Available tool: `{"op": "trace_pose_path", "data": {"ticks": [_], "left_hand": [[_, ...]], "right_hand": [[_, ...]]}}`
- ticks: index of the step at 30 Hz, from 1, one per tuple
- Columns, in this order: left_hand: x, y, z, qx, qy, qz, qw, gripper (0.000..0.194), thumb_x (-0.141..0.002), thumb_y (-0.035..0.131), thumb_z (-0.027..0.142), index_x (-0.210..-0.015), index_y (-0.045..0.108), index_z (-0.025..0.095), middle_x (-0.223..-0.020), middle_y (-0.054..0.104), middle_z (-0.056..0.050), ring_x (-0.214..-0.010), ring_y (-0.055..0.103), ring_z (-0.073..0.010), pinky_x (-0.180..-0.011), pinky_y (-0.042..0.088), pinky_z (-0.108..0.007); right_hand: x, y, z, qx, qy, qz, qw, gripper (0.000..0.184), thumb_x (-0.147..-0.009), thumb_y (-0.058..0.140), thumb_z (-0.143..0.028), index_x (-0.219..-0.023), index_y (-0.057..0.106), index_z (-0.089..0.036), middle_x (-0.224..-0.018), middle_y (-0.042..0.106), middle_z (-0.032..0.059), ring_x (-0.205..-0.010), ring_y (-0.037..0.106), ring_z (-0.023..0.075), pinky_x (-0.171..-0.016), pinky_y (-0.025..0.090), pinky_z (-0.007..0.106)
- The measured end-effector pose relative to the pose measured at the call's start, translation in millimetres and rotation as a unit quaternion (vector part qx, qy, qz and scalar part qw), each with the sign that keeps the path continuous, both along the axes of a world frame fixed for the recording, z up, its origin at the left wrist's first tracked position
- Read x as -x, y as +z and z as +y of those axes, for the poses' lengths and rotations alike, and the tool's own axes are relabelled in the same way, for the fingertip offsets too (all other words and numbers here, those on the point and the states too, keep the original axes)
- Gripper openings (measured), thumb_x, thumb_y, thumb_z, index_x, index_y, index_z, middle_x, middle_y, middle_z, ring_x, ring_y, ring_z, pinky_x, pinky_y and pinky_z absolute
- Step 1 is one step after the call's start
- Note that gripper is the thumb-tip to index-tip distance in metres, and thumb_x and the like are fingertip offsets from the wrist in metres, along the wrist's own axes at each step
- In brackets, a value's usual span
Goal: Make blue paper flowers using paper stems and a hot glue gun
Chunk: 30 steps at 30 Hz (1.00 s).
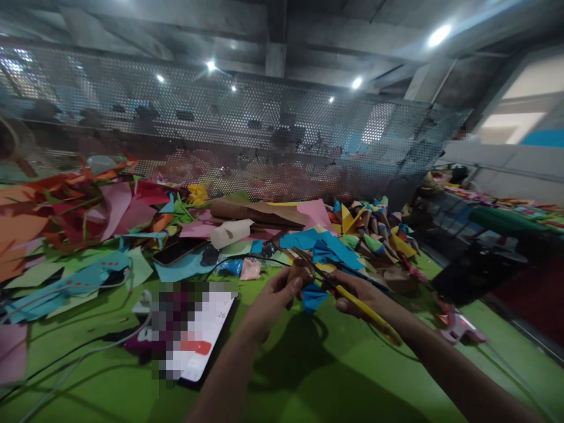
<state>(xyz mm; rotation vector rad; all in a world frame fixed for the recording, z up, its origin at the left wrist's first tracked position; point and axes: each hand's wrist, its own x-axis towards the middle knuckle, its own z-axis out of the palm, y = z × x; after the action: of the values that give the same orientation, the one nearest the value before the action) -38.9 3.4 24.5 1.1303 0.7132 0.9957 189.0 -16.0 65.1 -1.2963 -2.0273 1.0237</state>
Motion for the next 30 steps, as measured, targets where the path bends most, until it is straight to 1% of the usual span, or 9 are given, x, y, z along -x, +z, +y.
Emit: {"op": "trace_pose_path", "data": {"ticks": [6,12,16,19,23,27,30], "left_hand": [[0.0,-1.7,0.3,0.003,-0.005,-0.006,1.0,0.051,-0.077,0.07,0.058,-0.105,0.069,0.016,-0.073,0.055,0.0,-0.061,0.038,-0.0098,-0.057,0.025,-0.024],[0.1,-1.9,0.4,0.006,-0.013,-0.011,1.0,0.053,-0.075,0.071,0.061,-0.102,0.068,0.015,-0.071,0.056,0.0,-0.059,0.038,-0.0089,-0.057,0.025,-0.025],[-0.7,-1.4,-0.1,0.019,-0.007,-0.016,1.0,0.056,-0.074,0.071,0.061,-0.107,0.066,0.015,-0.071,0.057,0.001,-0.058,0.04,-0.0086,-0.056,0.026,-0.024],[-0.9,-0.4,-0.8,0.014,-0.004,-0.022,1.0,0.052,-0.077,0.07,0.059,-0.106,0.064,0.017,-0.071,0.058,0.001,-0.059,0.041,-0.0084,-0.056,0.026,-0.023],[-0.7,-0.4,-0.6,0.006,-0.006,-0.018,1.0,0.046,-0.08,0.068,0.059,-0.101,0.064,0.017,-0.07,0.058,0.001,-0.057,0.04,-0.0076,-0.055,0.026,-0.023],[-1.1,-2.4,1.0,0.007,-0.002,-0.018,1.0,0.047,-0.077,0.07,0.06,-0.097,0.065,0.017,-0.071,0.059,0.001,-0.056,0.038,-0.0075,-0.054,0.025,-0.023],[-1.7,-4.3,2.3,0.006,0.009,-0.023,1.0,0.048,-0.075,0.071,0.06,-0.096,0.068,0.017,-0.074,0.06,0.0,-0.058,0.037,-0.0081,-0.054,0.025,-0.024]], "right_hand": [[-2.2,-1.4,0.8,0.011,0.006,0.0,1.0,0.054,-0.076,0.066,-0.066,-0.105,0.066,-0.021,-0.1,0.064,0.0045,-0.091,0.057,0.024,-0.078,0.047,0.032],[-2.5,4.0,-1.2,0.003,-0.002,-0.014,1.0,0.051,-0.076,0.068,-0.062,-0.104,0.067,-0.02,-0.096,0.064,0.0045,-0.084,0.057,0.0209,-0.069,0.046,0.028],[-4.7,5.6,-0.1,-0.011,-0.005,-0.048,0.999,0.055,-0.073,0.07,-0.062,-0.107,0.068,-0.019,-0.099,0.067,0.0058,-0.089,0.059,0.0245,-0.076,0.048,0.032],[-7.4,3.9,1.6,-0.012,-0.005,-0.06,0.998,0.057,-0.073,0.07,-0.064,-0.108,0.068,-0.018,-0.101,0.067,0.0067,-0.092,0.06,0.0266,-0.079,0.048,0.034],[-10.1,0.8,2.3,-0.02,-0.008,-0.053,0.998,0.056,-0.071,0.071,-0.064,-0.104,0.068,-0.019,-0.098,0.067,0.0047,-0.088,0.06,0.0244,-0.075,0.048,0.031],[-10.7,1.0,0.7,-0.021,-0.007,-0.051,0.998,0.053,-0.072,0.071,-0.062,-0.102,0.068,-0.018,-0.093,0.066,0.0035,-0.079,0.058,0.0205,-0.069,0.047,0.028],[-9.9,2.6,-1.1,-0.007,-0.013,-0.046,0.999,0.049,-0.073,0.071,-0.06,-0.097,0.067,-0.018,-0.086,0.064,0.0025,-0.072,0.056,0.0178,-0.064,0.045,0.027]]}}
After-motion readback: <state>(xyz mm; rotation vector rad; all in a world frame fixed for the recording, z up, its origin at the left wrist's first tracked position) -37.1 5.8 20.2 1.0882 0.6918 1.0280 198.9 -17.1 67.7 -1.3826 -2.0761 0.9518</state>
